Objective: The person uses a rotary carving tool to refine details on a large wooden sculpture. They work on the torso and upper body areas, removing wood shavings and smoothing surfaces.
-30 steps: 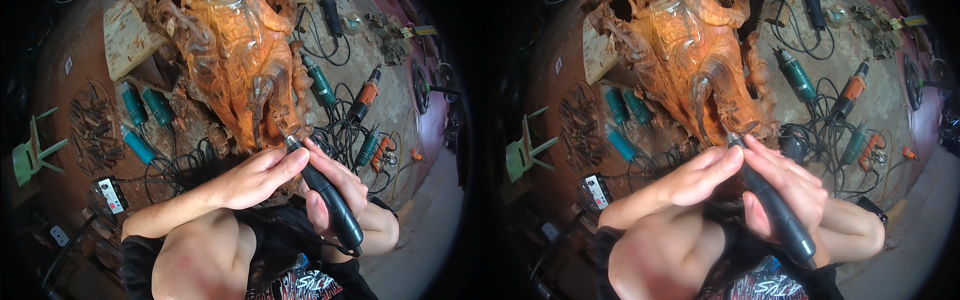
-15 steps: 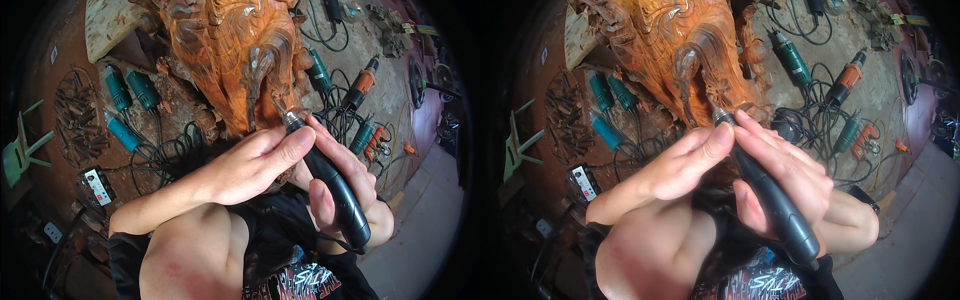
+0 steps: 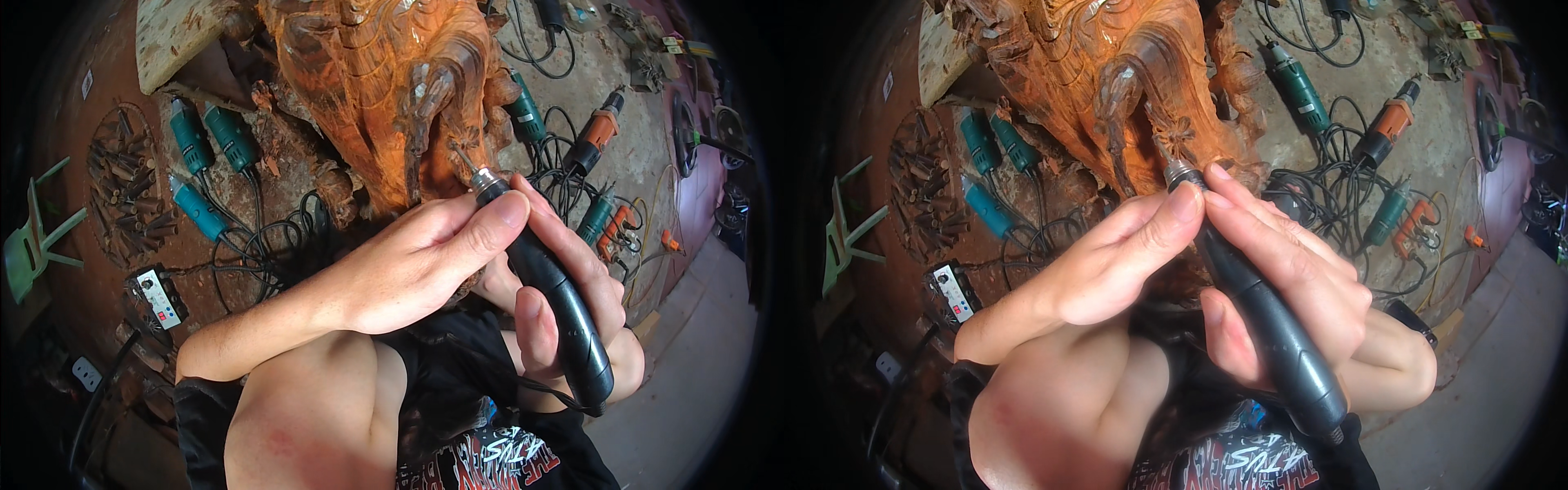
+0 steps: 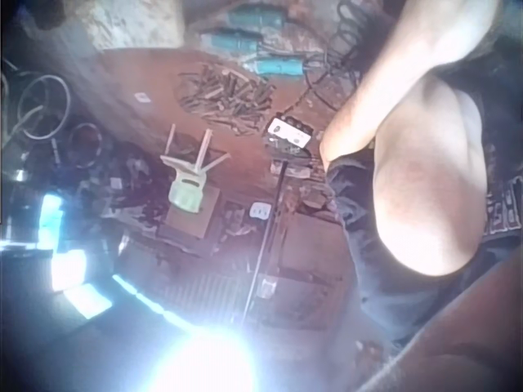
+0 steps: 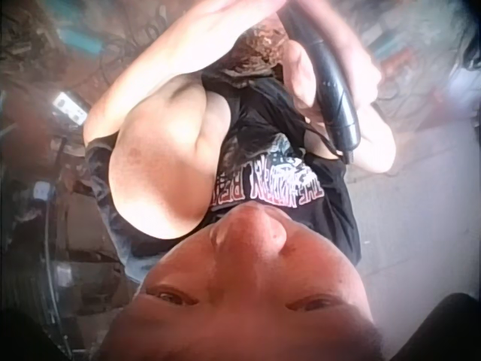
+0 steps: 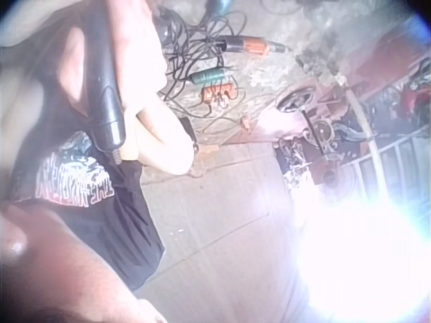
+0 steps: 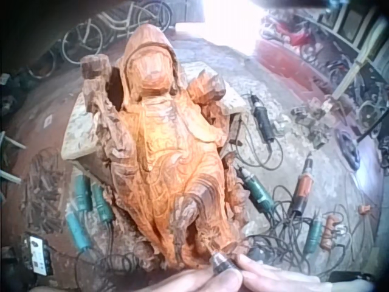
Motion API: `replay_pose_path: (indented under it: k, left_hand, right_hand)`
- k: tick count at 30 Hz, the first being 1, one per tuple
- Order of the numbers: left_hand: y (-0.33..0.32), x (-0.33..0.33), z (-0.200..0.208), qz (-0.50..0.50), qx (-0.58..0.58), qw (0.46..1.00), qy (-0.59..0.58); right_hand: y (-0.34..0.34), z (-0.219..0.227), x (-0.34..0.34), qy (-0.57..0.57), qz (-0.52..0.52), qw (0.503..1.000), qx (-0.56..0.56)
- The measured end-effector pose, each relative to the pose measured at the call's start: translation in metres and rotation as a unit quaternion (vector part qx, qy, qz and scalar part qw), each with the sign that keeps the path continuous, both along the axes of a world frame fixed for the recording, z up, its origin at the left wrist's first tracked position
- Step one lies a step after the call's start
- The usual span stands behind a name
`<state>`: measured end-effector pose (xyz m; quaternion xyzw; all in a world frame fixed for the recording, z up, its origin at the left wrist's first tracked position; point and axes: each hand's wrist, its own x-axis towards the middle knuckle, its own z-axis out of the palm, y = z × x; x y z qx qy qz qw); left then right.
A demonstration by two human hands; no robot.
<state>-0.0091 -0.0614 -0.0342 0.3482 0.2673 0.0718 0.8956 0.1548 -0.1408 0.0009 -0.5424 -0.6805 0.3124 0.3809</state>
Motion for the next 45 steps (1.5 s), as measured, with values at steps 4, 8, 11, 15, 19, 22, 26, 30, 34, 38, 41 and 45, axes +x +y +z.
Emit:
replay_pose_path:
  k: [4,8,11,15,19,22,26,30,34,38,41,45]
  left_hand:
    - [-0.009,0.005,-0.002,0.085,0.010,0.995,-0.050]
    - [-0.001,0.002,0.001,0.040,0.018,0.999,-0.028]
    - [0.000,0.003,0.002,0.018,0.008,1.000,-0.005]
    - [-0.010,0.010,0.004,0.133,-0.006,0.991,-0.023]
    - [-0.009,0.010,0.003,0.104,0.009,0.994,-0.020]
    - [-0.003,0.002,0.000,0.040,0.032,0.999,-0.018]
    - [-0.001,0.002,0.000,0.026,0.029,0.999,-0.023]
    - [-0.001,0.002,0.000,0.024,0.028,0.999,-0.024]
    - [-0.001,0.002,0.001,0.022,0.027,0.999,-0.025]
    - [-0.001,0.001,0.000,0.019,0.028,0.999,-0.024]
    - [-0.002,0.001,-0.001,0.030,0.026,0.999,-0.025]
    - [-0.003,0.001,0.001,0.057,0.021,0.998,-0.027]
  right_hand:
    - [0.002,0.000,-0.002,-0.006,0.001,1.000,0.004]
    - [0.001,0.000,-0.006,0.005,-0.031,0.999,0.005]
    - [0.000,-0.003,-0.004,0.008,-0.028,0.999,0.018]
    - [0.003,0.004,-0.008,-0.008,-0.024,1.000,-0.009]
    - [-0.001,0.003,-0.012,0.011,-0.059,0.998,-0.013]
    - [-0.002,0.001,-0.007,0.013,-0.048,0.999,0.002]
    - [0.000,0.000,-0.003,-0.002,-0.011,1.000,0.016]
    - [-0.001,0.000,-0.005,-0.008,-0.021,1.000,0.014]
    - [0.000,0.000,-0.002,-0.019,-0.010,0.999,0.023]
    - [-0.001,-0.002,-0.001,-0.014,-0.005,1.000,0.026]
    - [0.001,0.000,-0.002,-0.013,-0.003,1.000,0.019]
    - [0.002,0.004,-0.013,0.020,-0.044,0.999,0.008]
